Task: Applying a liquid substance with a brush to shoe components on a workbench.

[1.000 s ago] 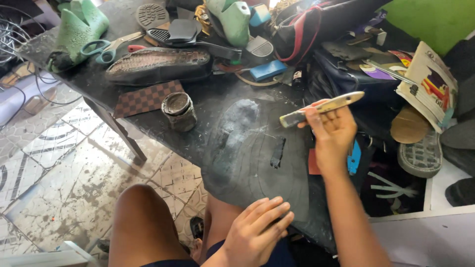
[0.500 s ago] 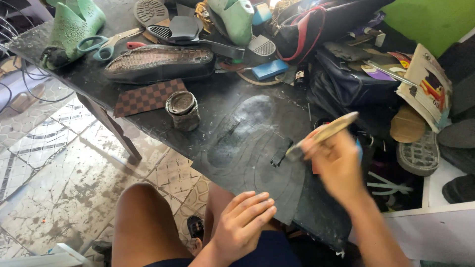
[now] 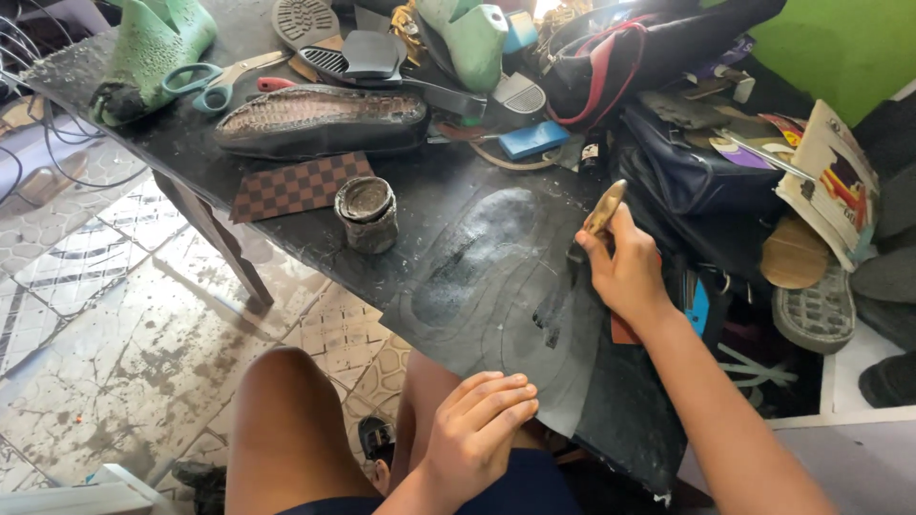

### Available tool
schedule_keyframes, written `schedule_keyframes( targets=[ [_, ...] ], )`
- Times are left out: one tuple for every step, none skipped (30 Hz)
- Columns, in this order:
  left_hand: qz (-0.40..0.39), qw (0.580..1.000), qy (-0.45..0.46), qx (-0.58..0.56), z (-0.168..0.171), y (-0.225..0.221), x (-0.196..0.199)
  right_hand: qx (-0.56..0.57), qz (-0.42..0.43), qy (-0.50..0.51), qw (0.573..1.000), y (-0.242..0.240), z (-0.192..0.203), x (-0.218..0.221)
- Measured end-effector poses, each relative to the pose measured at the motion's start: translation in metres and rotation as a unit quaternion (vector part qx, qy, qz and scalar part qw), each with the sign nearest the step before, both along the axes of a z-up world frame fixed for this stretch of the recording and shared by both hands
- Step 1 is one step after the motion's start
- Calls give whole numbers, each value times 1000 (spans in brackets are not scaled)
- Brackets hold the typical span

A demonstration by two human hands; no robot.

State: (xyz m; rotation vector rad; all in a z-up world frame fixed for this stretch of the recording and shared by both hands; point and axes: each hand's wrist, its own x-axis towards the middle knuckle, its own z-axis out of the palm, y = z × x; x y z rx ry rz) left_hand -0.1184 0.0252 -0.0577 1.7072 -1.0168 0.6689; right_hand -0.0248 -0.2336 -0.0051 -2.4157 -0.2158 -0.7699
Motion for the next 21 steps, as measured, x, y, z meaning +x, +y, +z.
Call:
schedule_keyframes(
  targets=[
    [-2, 1000, 1, -2, 1, 0, 1, -14, -7, -6, 1000, 1, 1, 3],
    [-1, 1000, 0, -3, 0, 1, 1, -15, -7, -6, 1000, 12, 3, -7],
    [-1, 1000, -2, -1, -1, 1, 1, 11, 18, 5, 1000, 23, 5, -18],
    [-1, 1000, -5, 0, -2, 1, 1, 36, 44, 16, 998, 33, 7, -28],
    [2, 1000, -4, -1, -3, 2, 2, 35, 46, 17, 998, 40, 9, -36],
    [-3, 1000, -8, 2, -5, 2, 3, 31, 64, 15, 997, 47, 11, -44],
    [-8, 1000, -11, 7, -6, 4, 3, 30, 82, 13, 996, 54, 13, -54],
    [-6, 1000, -10, 8, -5, 4, 3, 30, 84, 14, 996, 49, 10, -45],
    [-11, 1000, -6, 0, -5, 4, 3, 27, 84, 3, 996, 43, 8, -38],
    [-15, 1000, -3, -7, -4, 3, 2, 23, 84, -8, 996, 37, 5, -32],
    [-17, 1000, -1, -7, -3, 3, 1, 23, 82, -7, 996, 25, 1, -18],
    [-17, 1000, 7, -9, -1, 3, 0, 28, 34, -13, 999, 12, -3, -3],
    [-15, 1000, 13, -11, 1, 3, 2, 33, -12, -23, 999, -1, -5, 15],
    [-16, 1000, 11, -11, -1, 2, 1, 33, -13, -25, 999, -2, -3, 19],
    [-12, 1000, 9, -14, -2, 2, 1, 35, -9, -7, 999, -3, -1, 23],
    [-8, 1000, 6, -17, -3, 2, 1, 38, -4, 10, 999, -4, 0, 28],
    [-10, 1000, 7, -17, -4, 3, 2, 37, -6, 10, 999, 7, 3, 16],
    [-8, 1000, 0, -13, -5, 3, 3, 54, 1, 40, 998, 18, 6, 5],
    [-5, 1000, -6, -10, -5, 3, 4, 68, 10, 71, 995, 28, 9, -5],
    [-4, 1000, -5, -12, -9, 1, 5, 66, 10, 72, 995, 35, 10, -16],
    [-7, 1000, 0, -18, -12, 1, 6, 30, 71, 40, 996, 43, 11, -26]
  ],
)
